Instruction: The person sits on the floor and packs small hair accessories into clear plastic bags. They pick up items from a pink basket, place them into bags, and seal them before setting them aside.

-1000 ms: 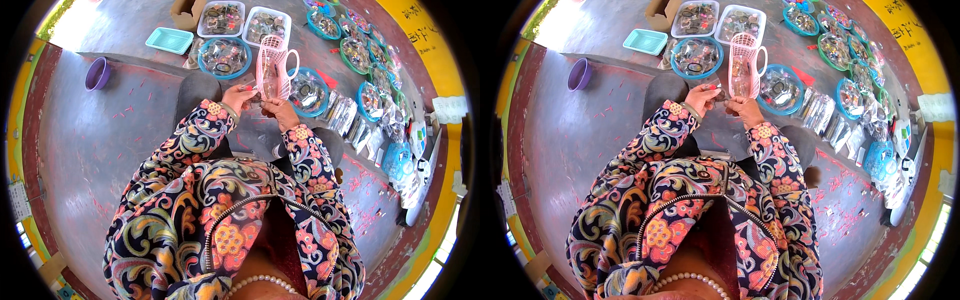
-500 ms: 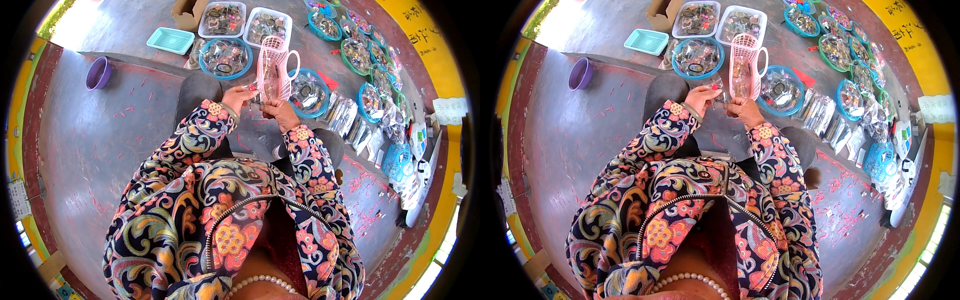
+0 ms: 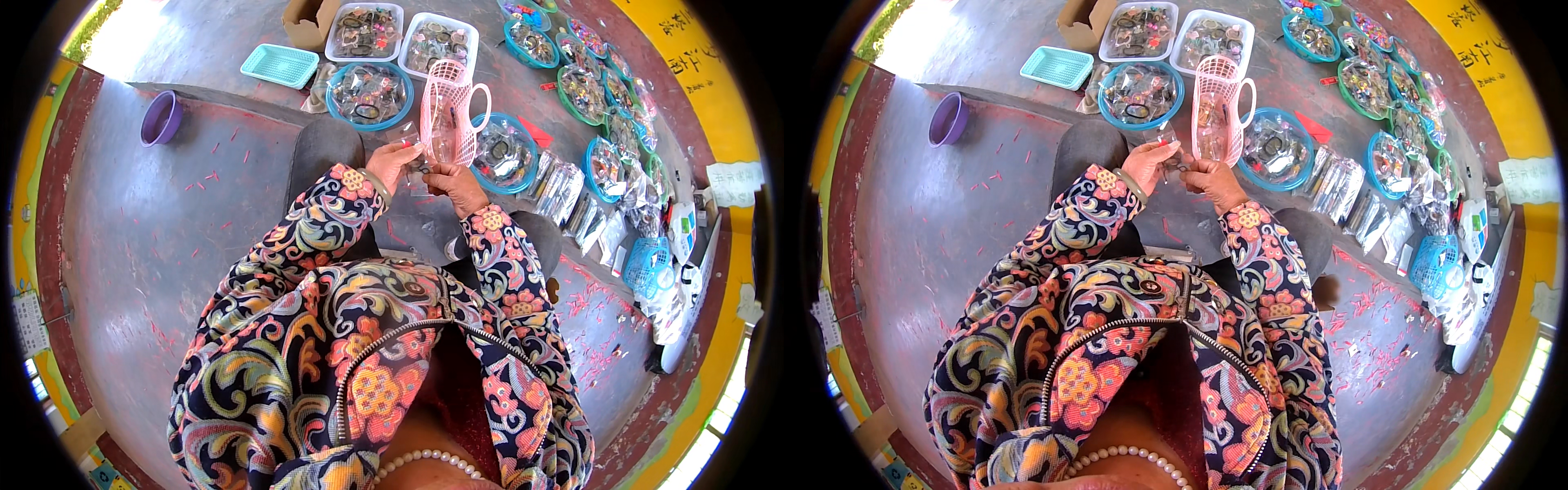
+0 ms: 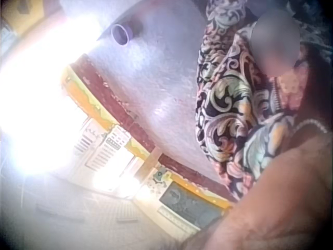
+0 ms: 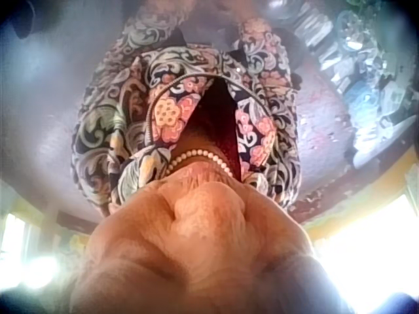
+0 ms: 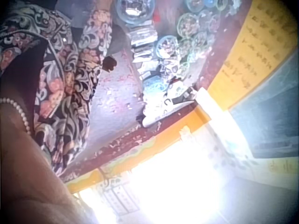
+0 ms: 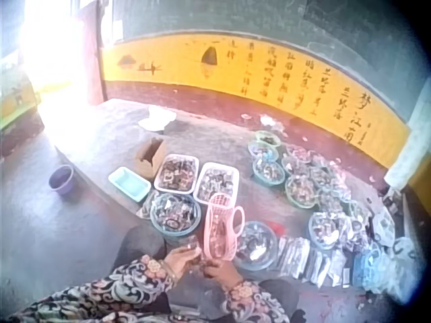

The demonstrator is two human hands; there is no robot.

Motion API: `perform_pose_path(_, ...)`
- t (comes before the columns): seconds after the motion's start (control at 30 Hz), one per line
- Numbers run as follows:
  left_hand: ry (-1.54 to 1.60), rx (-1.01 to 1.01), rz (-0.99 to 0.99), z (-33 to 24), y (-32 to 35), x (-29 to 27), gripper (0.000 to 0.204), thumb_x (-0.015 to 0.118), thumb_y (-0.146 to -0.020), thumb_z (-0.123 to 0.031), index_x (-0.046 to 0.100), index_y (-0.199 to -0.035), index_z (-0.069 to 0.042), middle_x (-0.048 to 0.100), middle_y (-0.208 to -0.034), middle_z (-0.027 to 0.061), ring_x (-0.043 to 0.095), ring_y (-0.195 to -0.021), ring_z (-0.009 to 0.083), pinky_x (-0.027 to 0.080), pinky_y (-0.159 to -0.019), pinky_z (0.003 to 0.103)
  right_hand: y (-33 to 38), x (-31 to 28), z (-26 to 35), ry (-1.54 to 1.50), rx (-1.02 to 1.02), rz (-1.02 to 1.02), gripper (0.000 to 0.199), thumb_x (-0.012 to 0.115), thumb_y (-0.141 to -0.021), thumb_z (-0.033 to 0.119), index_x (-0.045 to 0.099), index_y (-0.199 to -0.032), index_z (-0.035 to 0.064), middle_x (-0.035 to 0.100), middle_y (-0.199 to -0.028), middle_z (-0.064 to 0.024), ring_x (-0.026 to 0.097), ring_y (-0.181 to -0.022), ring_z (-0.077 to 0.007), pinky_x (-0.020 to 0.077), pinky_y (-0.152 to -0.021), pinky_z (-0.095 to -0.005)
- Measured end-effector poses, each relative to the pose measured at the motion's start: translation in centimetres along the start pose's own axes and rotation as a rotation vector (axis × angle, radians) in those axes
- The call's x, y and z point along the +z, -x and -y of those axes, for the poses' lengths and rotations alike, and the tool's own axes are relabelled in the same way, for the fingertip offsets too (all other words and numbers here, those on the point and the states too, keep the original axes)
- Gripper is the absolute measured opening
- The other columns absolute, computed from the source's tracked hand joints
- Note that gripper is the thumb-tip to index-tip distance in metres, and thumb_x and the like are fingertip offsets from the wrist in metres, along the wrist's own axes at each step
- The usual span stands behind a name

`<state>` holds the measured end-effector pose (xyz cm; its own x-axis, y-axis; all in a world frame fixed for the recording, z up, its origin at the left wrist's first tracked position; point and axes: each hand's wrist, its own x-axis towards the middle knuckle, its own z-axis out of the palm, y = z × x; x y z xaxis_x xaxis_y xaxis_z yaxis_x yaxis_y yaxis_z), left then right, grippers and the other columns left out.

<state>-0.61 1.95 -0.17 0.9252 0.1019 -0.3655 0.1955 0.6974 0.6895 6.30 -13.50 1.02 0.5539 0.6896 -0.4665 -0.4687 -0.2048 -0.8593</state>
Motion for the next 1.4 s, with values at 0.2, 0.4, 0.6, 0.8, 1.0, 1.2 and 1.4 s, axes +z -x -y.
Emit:
perform_pose_path(0.2, -0.023, 0.033, -0.021, -0.1, 0.2, 0.2, 0.018, 0.056, -0.082, -0.018, 0.058, -0.088, -0.002, 0.061, -0.082, 0.0082, 0.056, -0.076, 0.0140, 0.044, -0.070, 0.028, -0.1, 0.0, -0.2, 0.062, -0.019, 0.014, 0.017, 0.064, -0.073, 0.020, 0.064, -0.079, 0.0039, 0.060, -0.066, -0.0025, 0.053, -0.060, -0.0093, 0.0394, -0.057, -0.0221)
perform_pose_path(0.4, -0.050, 0.021, 0.011, 0.4, -0.2, -0.4, 0.020, 0.054, -0.083, -0.015, 0.057, -0.095, 0.001, 0.061, -0.089, 0.0104, 0.057, -0.080, 0.0148, 0.044, -0.072, 0.027, -0.3, -0.1, -0.6, 0.062, -0.029, 0.022, 0.015, 0.063, -0.073, 0.018, 0.064, -0.077, 0.0038, 0.060, -0.066, -0.0027, 0.053, -0.059, -0.0091, 0.0392, -0.057, -0.0217)
perform_pose_path(0.6, 0.064, -0.046, 0.032, -0.1, 0.0, 0.3, 0.024, 0.050, -0.085, -0.017, 0.054, -0.102, 0.001, 0.059, -0.095, 0.0106, 0.055, -0.087, 0.0151, 0.043, -0.076, 0.030, 0.1, -0.1, -0.3, -0.016, -0.021, -0.027, 0.011, 0.064, -0.072, 0.012, 0.064, -0.077, 0.0025, 0.060, -0.066, -0.0024, 0.054, -0.058, -0.0090, 0.0394, -0.056, -0.0208)
perform_pose_path(0.8, 0.003, -0.131, -0.004, 0.3, -0.3, 0.3, 0.021, 0.057, -0.081, -0.019, 0.057, -0.097, -0.005, 0.060, -0.092, 0.0048, 0.055, -0.081, 0.0137, 0.042, -0.072, 0.027, -0.3, -1.0, -0.9, -0.116, -0.064, -0.105, 0.008, 0.065, -0.071, 0.010, 0.061, -0.070, 0.0033, 0.055, -0.060, 0.0007, 0.046, -0.052, -0.0067, 0.0352, -0.052, -0.0205)
perform_pose_path(1.0, -0.201, -0.133, -0.020, 0.8, -0.2, -0.3, 0.018, 0.064, -0.074, -0.011, 0.060, -0.091, -0.007, 0.061, -0.086, 0.0006, 0.055, -0.080, 0.0119, 0.041, -0.070, 0.026, -0.3, -1.0, -0.5, -0.131, -0.049, -0.134, 0.010, 0.065, -0.072, 0.011, 0.059, -0.066, 0.0043, 0.049, -0.054, 0.0020, 0.040, -0.049, -0.0059, 0.0302, -0.048, -0.0206)
perform_pose_path(1.2, -0.154, -0.169, 0.017, 0.8, -0.1, -0.3, 0.018, 0.061, -0.076, -0.009, 0.060, -0.093, -0.005, 0.061, -0.085, 0.0030, 0.057, -0.076, 0.0123, 0.043, -0.065, 0.025, -0.7, -1.5, -1.2, -0.092, -0.100, -0.113, 0.014, 0.065, -0.073, 0.015, 0.060, -0.066, 0.0045, 0.050, -0.055, 0.0022, 0.041, -0.050, -0.0059, 0.0312, -0.049, -0.0202)
perform_pose_path(1.4, -0.262, -0.196, 0.052, 0.9, -0.3, -0.5, 0.017, 0.058, -0.077, -0.006, 0.058, -0.094, -0.001, 0.061, -0.087, 0.0067, 0.059, -0.080, 0.0144, 0.047, -0.066, 0.025, -0.2, -0.4, 0.6, -0.087, -0.079, -0.220, 0.011, 0.064, -0.076, 0.014, 0.060, -0.081, 0.0052, 0.058, -0.070, -0.0006, 0.049, -0.060, -0.0062, 0.0345, -0.055, -0.0190)
